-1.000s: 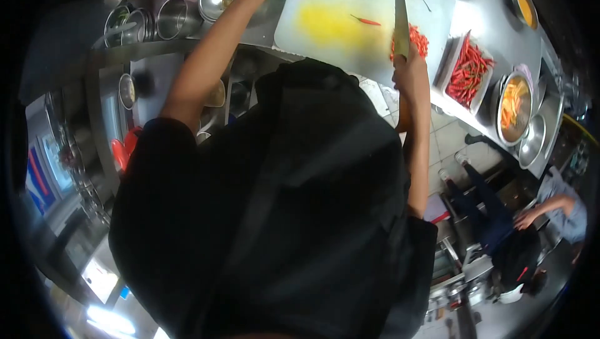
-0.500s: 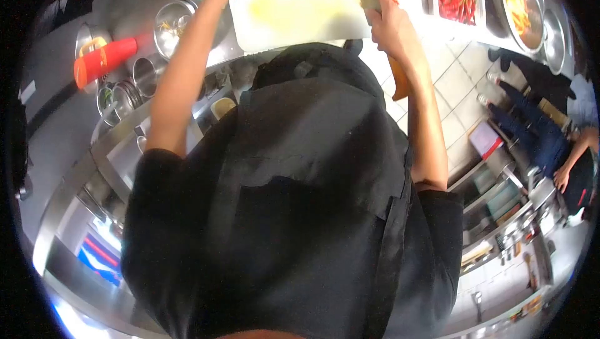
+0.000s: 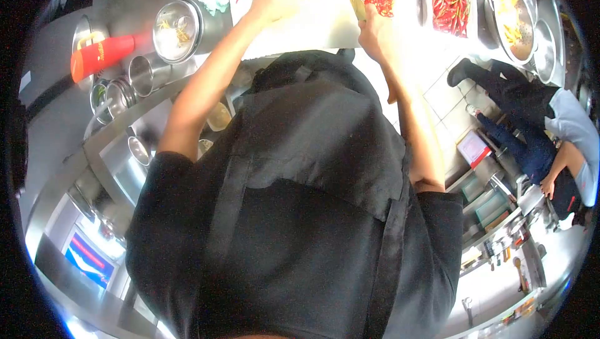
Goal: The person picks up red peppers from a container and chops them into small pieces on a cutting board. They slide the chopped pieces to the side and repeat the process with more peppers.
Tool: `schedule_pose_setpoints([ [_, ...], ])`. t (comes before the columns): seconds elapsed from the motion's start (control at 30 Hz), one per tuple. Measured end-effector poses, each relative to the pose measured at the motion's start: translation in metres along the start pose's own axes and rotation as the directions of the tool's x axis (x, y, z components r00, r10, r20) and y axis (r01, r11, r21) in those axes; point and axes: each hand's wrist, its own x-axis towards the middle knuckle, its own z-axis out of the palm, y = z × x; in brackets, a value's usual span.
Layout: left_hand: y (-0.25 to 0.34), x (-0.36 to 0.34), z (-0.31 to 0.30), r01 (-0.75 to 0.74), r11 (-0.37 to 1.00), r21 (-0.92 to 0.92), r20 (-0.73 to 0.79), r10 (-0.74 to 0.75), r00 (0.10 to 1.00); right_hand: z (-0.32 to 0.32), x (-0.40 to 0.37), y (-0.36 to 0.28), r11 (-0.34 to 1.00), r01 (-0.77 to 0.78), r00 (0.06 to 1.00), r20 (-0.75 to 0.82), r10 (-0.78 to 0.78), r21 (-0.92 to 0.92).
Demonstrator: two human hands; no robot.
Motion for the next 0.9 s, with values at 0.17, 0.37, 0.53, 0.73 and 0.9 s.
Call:
schedule_pose_setpoints([
  [0.17, 0.022, 0.000, 0.018, -0.051, 0.979, -0.197, -0.113, 0.030, 0.993, 0.003, 0.019, -0.002, 0.987, 0.076, 0.997, 0.016, -0.075, -0.139],
  [0.37, 0.052, -0.012, 0.034, -0.107, 0.889, -0.445, -0.196, 0.019, 0.980, 0.015, -0.004, 0.029, 0.929, 0.291, 0.950, -0.049, -0.310, -0.231],
  [0.53, 0.054, -0.011, 0.025, -0.043, 0.847, -0.529, -0.070, 0.007, 0.997, 0.016, 0.014, 0.001, 0.855, 0.243, 0.957, -0.028, -0.288, -0.458],
  [0.73, 0.048, -0.010, 0.035, -0.105, 0.836, -0.538, -0.145, 0.030, 0.989, 0.023, 0.015, 0.016, 0.605, 0.413, 0.754, -0.116, -0.646, -0.681],
  [0.9, 0.054, -0.011, 0.009, 0.175, 0.625, -0.761, 0.182, -0.054, 0.982, 0.026, -0.010, 0.004, -0.019, 0.104, 0.900, 0.102, -0.424, -0.994],
])
